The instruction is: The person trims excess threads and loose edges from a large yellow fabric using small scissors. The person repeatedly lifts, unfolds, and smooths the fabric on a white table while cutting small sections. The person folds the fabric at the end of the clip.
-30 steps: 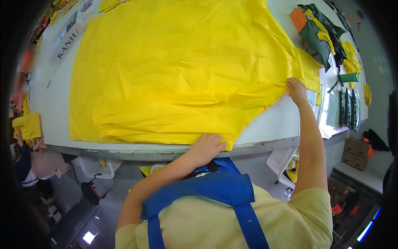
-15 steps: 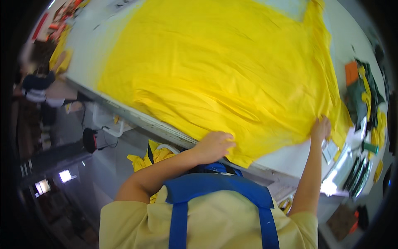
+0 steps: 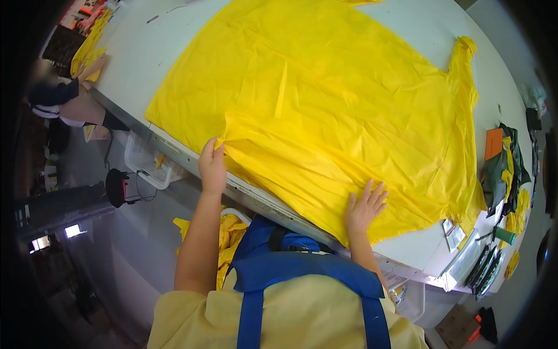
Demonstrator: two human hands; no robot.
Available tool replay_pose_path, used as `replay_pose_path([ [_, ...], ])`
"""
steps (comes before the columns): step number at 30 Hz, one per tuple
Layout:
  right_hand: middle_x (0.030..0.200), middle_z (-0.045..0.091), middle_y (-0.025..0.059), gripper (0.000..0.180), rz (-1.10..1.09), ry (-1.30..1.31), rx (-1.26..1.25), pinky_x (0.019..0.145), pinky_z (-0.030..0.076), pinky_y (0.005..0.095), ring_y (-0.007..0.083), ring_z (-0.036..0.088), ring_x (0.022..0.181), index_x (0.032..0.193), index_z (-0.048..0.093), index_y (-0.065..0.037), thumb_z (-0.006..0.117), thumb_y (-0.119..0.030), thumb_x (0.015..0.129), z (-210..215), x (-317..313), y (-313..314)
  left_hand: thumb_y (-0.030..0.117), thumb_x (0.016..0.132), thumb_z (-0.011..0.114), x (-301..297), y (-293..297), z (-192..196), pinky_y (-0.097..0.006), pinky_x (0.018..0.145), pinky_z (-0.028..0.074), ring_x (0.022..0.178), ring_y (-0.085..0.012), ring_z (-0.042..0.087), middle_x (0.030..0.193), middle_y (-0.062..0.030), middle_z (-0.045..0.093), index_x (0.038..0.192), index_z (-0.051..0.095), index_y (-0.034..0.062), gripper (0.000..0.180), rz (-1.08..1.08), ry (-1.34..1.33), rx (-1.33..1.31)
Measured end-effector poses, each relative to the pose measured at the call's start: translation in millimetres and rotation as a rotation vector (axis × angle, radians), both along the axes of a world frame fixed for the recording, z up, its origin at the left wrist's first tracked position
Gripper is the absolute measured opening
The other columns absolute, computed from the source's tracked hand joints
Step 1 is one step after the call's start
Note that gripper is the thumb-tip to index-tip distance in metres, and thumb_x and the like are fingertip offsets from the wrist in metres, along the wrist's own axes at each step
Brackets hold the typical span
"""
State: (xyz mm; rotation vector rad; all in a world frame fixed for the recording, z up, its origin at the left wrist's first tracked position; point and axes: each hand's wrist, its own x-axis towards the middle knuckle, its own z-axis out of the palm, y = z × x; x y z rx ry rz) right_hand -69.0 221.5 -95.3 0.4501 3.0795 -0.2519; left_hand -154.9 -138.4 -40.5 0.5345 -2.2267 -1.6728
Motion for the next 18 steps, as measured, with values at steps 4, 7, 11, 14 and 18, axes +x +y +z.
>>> replay_pose_path([
  [4,0.152,0.009,0.0197,0.065,-0.108,-0.067,0.096,0.105,0.01,0.0647,0.0459,0.007,0.138,0.146,0.022,-0.013,0.043,-0.042,0.092,1.1,-9.4,-5.6,0.009,0.092,0.049,-5.4,-55.6,-2.0,-0.029,0.069,0.045,0.076,-0.0245,0.056,0.083,-0.0101,0.058,0.103,0.056,-0.0005,0.015,-0.428,-0.178,-0.548],
  [7,0.152,0.01,0.0193,0.065,-0.115,-0.071,0.131,0.104,0.01,0.0663,0.0468,0.007,0.137,0.146,0.023,-0.015,0.043,-0.045,0.092,-0.9,-11.0,-8.6,0.008,0.09,0.051,-16.0,-79.8,-33.0,-0.034,0.068,0.044,0.077,-0.0335,0.054,0.08,-0.0164,0.054,0.101,0.054,0.0008,0.013,-0.605,-0.161,-0.747],
  [11,0.152,0.014,0.0192,0.065,-0.147,-0.044,0.145,0.104,0.009,0.0667,0.048,0.009,0.137,0.145,0.028,-0.015,0.047,-0.044,0.09,-4.7,-5.9,-7.1,0.011,0.089,0.056,-19.6,-61.1,-17.5,-0.029,0.066,0.046,0.075,-0.0194,0.054,0.081,-0.0078,0.056,0.103,0.056,0.0004,0.018,-0.393,-0.17,-0.454],
  [14,0.151,0.016,0.0187,0.065,-0.134,0.005,0.087,0.104,0.01,0.0662,0.0465,0.013,0.136,0.144,0.029,-0.015,0.048,-0.043,0.089,-5.3,-6.7,-3.8,0.013,0.09,0.057,-12.8,-38.4,-6.4,-0.025,0.064,0.046,0.08,-0.01,0.054,0.093,-0.0027,0.059,0.109,0.057,0.002,0.021,-0.354,-0.565,-0.24],
  [18,0.147,0.027,0.0189,0.058,-0.093,0.116,-0.16,0.107,0.017,0.0572,0.0409,0.024,0.134,0.14,0.034,-0.01,0.052,-0.03,0.089,10.1,1.0,21.8,0.01,0.093,0.051,-0.3,-50.6,-28.9,-0.025,0.077,0.045,0.088,-0.0111,0.056,0.102,-0.0038,0.06,0.112,0.056,0.0026,0.021,-0.248,-0.13,0.315],
])
